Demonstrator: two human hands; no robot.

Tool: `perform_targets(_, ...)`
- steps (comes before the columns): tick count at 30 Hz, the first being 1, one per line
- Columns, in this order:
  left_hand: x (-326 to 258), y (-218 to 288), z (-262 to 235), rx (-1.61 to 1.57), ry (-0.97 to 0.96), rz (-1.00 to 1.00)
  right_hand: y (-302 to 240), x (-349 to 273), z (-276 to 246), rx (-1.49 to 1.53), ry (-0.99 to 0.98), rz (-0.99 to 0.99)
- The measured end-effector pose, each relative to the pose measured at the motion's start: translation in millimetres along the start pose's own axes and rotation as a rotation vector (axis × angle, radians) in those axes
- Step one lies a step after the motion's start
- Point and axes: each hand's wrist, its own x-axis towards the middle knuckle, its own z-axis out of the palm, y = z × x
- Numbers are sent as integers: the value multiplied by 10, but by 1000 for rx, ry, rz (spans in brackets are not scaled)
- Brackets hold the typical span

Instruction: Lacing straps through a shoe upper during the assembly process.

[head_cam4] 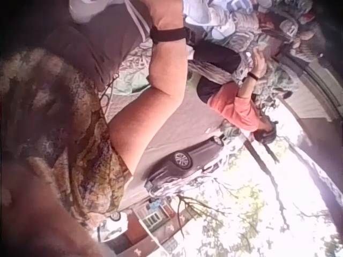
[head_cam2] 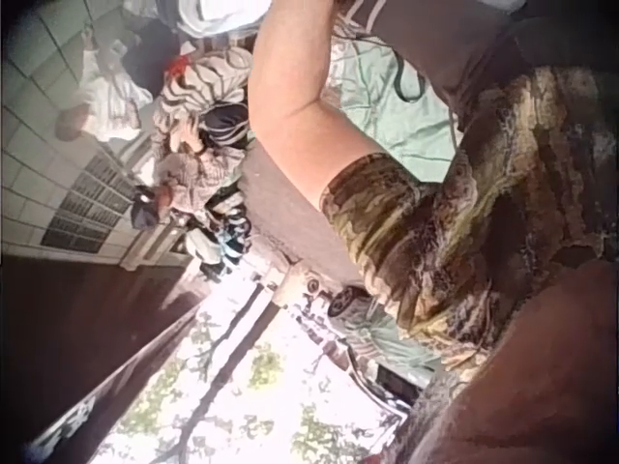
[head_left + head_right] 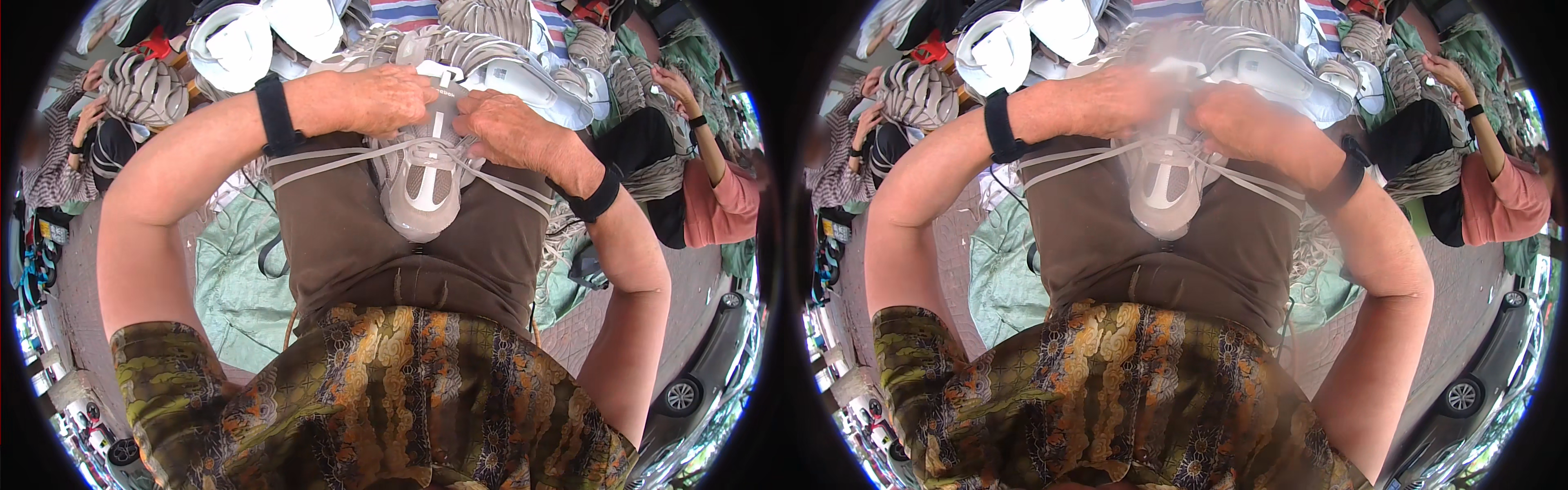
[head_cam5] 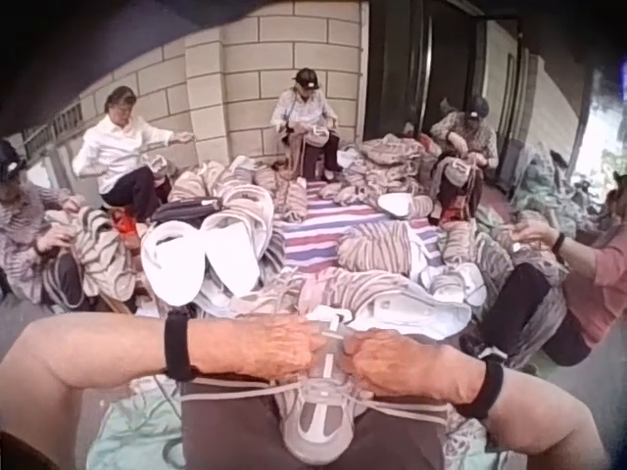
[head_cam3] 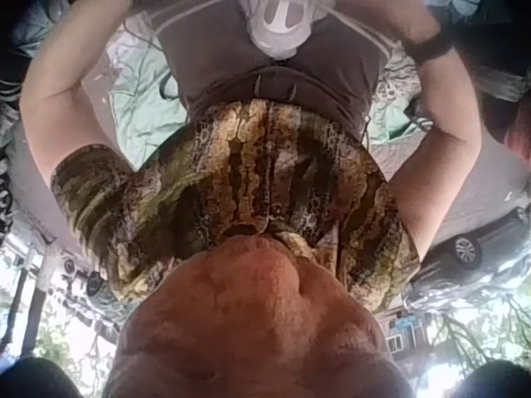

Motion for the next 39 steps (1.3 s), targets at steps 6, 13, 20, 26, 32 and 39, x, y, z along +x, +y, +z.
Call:
perform_targets(6,1,-29,39,-89,-28,69,11,65,43,1,-202,4)
perform_targets(13,13,72,109,-178,18,-48,24,31,107,141,-97,40)
perform_targets(20,211,211,252,-183,-7,-369,-51,231,249,137,-116,243)
perform_targets(26,227,242,325,-156,47,-410,30,118,600,88,238,224)
perform_targets(32,116,334,609,-330,372,-374,-100,188,394,850,445,363)
perform_targets(39,-113,1374,338,-549,356,-8,-358,605,207,898,247,404)
